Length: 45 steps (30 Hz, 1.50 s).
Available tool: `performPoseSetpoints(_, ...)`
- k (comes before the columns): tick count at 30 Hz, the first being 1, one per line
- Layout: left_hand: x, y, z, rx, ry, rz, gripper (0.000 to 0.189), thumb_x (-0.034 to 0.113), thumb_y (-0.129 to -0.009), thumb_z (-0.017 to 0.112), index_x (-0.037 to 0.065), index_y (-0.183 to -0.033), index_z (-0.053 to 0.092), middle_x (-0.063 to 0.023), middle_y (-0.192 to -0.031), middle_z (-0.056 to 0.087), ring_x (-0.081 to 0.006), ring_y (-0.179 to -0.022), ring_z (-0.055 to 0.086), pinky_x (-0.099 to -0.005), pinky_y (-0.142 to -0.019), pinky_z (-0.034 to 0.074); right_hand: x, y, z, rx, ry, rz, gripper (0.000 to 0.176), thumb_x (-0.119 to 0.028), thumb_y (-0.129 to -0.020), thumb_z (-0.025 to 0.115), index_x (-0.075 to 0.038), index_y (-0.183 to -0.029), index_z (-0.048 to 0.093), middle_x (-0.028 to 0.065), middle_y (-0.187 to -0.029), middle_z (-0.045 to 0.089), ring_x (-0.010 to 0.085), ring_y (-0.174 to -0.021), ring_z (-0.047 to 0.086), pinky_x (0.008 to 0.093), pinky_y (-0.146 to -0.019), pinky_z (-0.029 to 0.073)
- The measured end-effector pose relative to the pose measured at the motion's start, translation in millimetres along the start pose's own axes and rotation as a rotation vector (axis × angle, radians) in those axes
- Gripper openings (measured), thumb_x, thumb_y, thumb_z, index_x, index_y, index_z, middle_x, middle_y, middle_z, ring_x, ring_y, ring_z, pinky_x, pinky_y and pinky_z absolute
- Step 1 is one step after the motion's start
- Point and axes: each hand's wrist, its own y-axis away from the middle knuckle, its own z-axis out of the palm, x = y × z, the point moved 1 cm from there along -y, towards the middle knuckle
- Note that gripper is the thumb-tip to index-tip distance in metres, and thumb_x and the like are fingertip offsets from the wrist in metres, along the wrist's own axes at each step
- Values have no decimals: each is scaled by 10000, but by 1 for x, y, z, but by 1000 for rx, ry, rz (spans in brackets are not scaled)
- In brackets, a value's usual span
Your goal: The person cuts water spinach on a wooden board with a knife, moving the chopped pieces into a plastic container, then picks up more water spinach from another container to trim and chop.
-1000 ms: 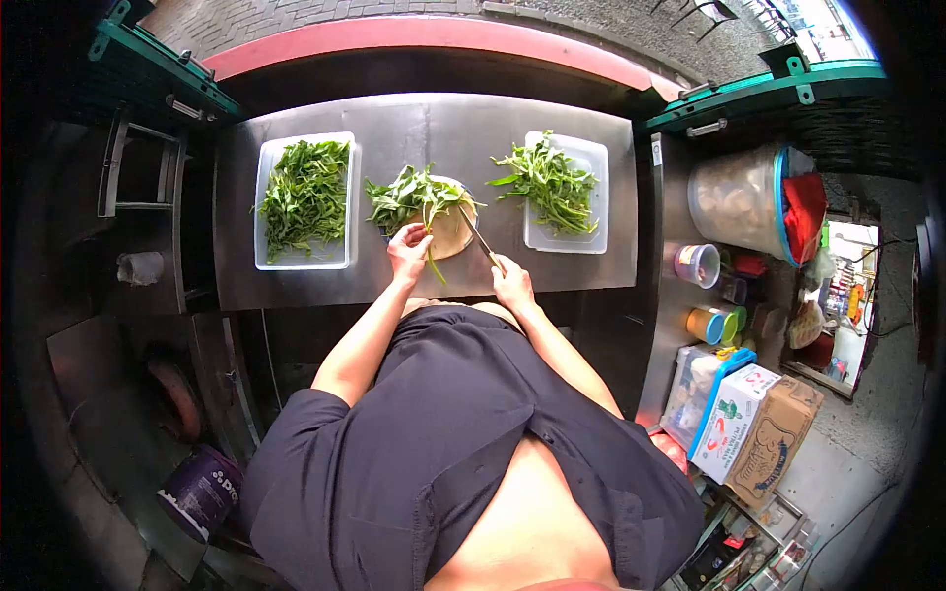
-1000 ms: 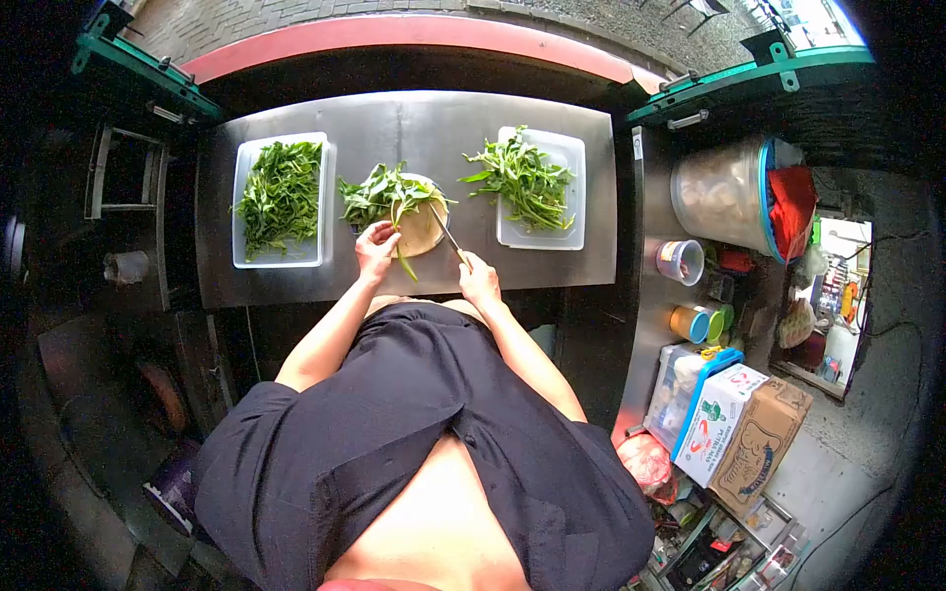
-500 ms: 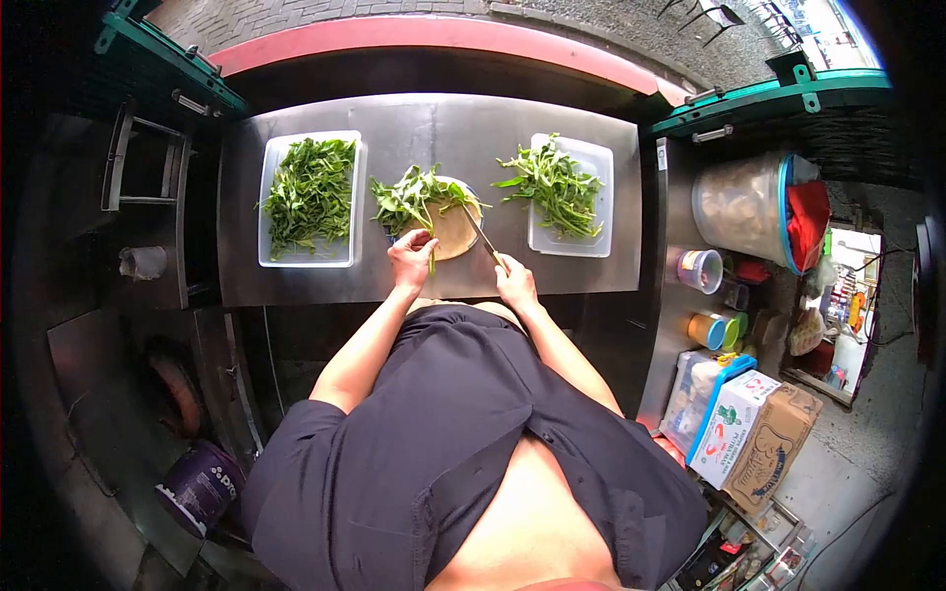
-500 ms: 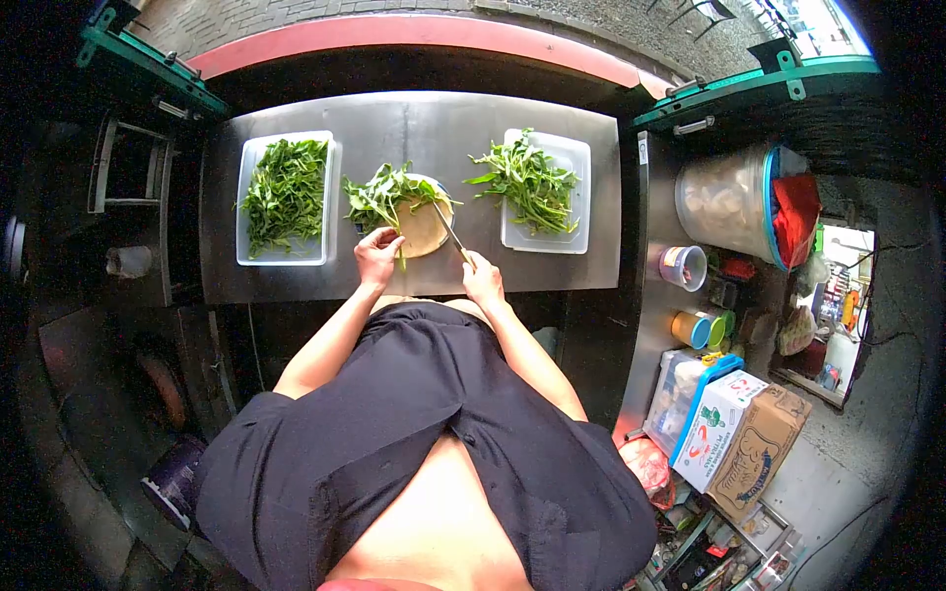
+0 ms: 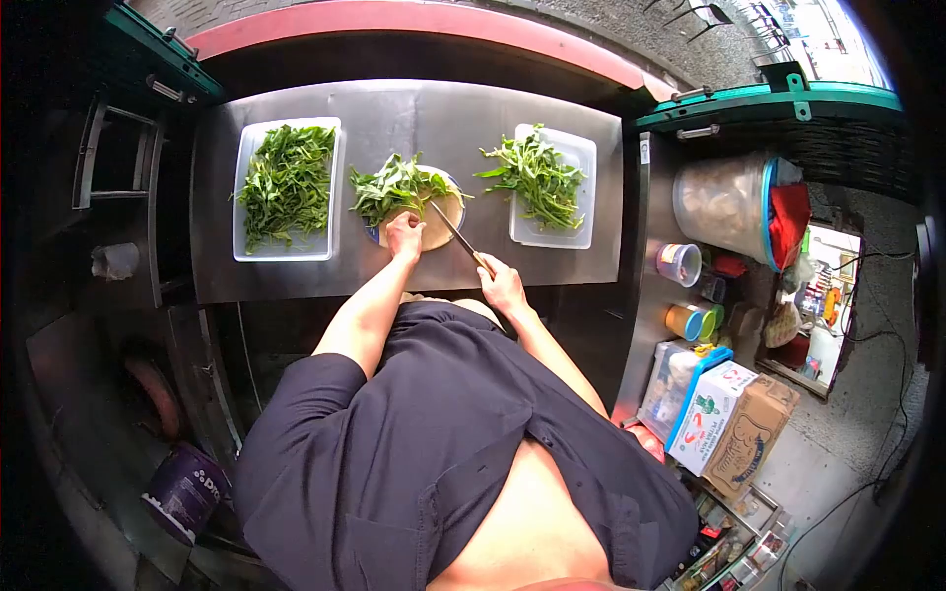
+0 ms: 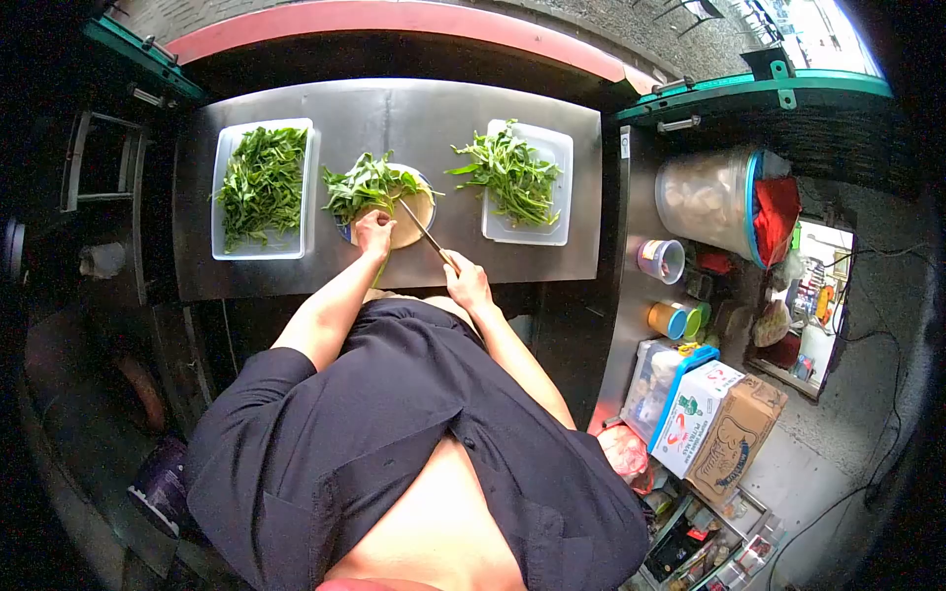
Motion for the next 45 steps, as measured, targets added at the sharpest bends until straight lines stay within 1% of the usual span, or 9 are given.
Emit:
performPoseSetpoints(5, -5, -4, 5, 0, -25, 45, 190, 125, -765, 865, 46, -894, 749, -121, -820, 755, -254, -776, 731, -375, -728, 565, 2, 15, 3, 27, 19, -20, 363, -182, -974, 650, -112, -1330, 660, 196, -1178, 720, 354, -1100, 706, 403, -938, 557)
performPoseSetpoints(7, -4, -6, 5, -7, -73, 77, 189, 119, -745, 869, 47, -885, 764, -109, -815, 760, -226, -750, 730, -353, -711, 564, 3, 15, 7, 44, -3, -35, 359, -180, -973, 652, -115, -1326, 663, 193, -1173, 722, 353, -1096, 707, 405, -938, 557)
performPoseSetpoints(11, 1, -6, 3, -3, -58, 120, 177, 114, -752, 876, 41, -848, 748, -128, -799, 741, -266, -750, 718, -379, -705, 555, 0, 6, 17, 18, 23, -6, 353, -178, -969, 657, -114, -1315, 668, 192, -1169, 723, 358, -1095, 704, 408, -938, 558)
performPoseSetpoints(29, 4, -11, 0, -33, -90, 42, 179, 107, -730, 858, 46, -866, 760, -124, -830, 758, -247, -767, 731, -361, -727, 565, -17, 11, 24, 12, 115, 49, 329, -151, -949, 651, -124, -1275, 688, 232, -1064, 725, 417, -1000, 706, 467, -857, 578)
performPoseSetpoints(31, 4, -13, 0, -42, -87, 31, 183, 111, -726, 860, 49, -866, 760, -122, -833, 757, -248, -769, 729, -361, -729, 564, -14, 9, 25, 47, 81, -29, 330, -143, -948, 646, -130, -1275, 688, 234, -1045, 726, 423, -987, 706, 469, -838, 581)
performPoseSetpoints(38, -5, -19, 6, -38, -134, 83, 219, 148, -706, 895, 51, -848, 760, -130, -837, 753, -250, -778, 731, -375, -721, 564, -13, 7, 24, 12, 110, -24, 324, -129, -949, 632, -107, -1267, 689, 235, -1033, 724, 427, -973, 706, 472, -820, 579)
performPoseSetpoints(40, 0, -19, 3, -30, -160, 96, 224, 160, -709, 901, 50, -843, 760, -133, -838, 753, -253, -783, 732, -379, -728, 566, -8, 6, 30, 84, 60, -97, 298, -159, -956, 621, -136, -1245, 686, 256, -961, 713, 456, -937, 696, 513, -792, 571)
performPoseSetpoints(42, 3, -20, 4, -68, -155, -54, 227, 176, -716, 911, 49, -826, 757, -136, -849, 753, -262, -805, 734, -385, -763, 572, -5, 7, 31, 88, 32, -98, 299, -157, -956, 618, -132, -1246, 685, 257, -968, 713, 455, -942, 696, 511, -795, 570)
performPoseSetpoints(45, 3, -19, 6, -57, -129, -79, 233, 182, -705, 922, 53, -809, 758, -139, -855, 755, -270, -815, 737, -391, -787, 576, -6, 7, 28, 89, 7, -85, 300, -155, -957, 615, -126, -1247, 687, 259, -977, 712, 452, -948, 697, 504, -799, 569)
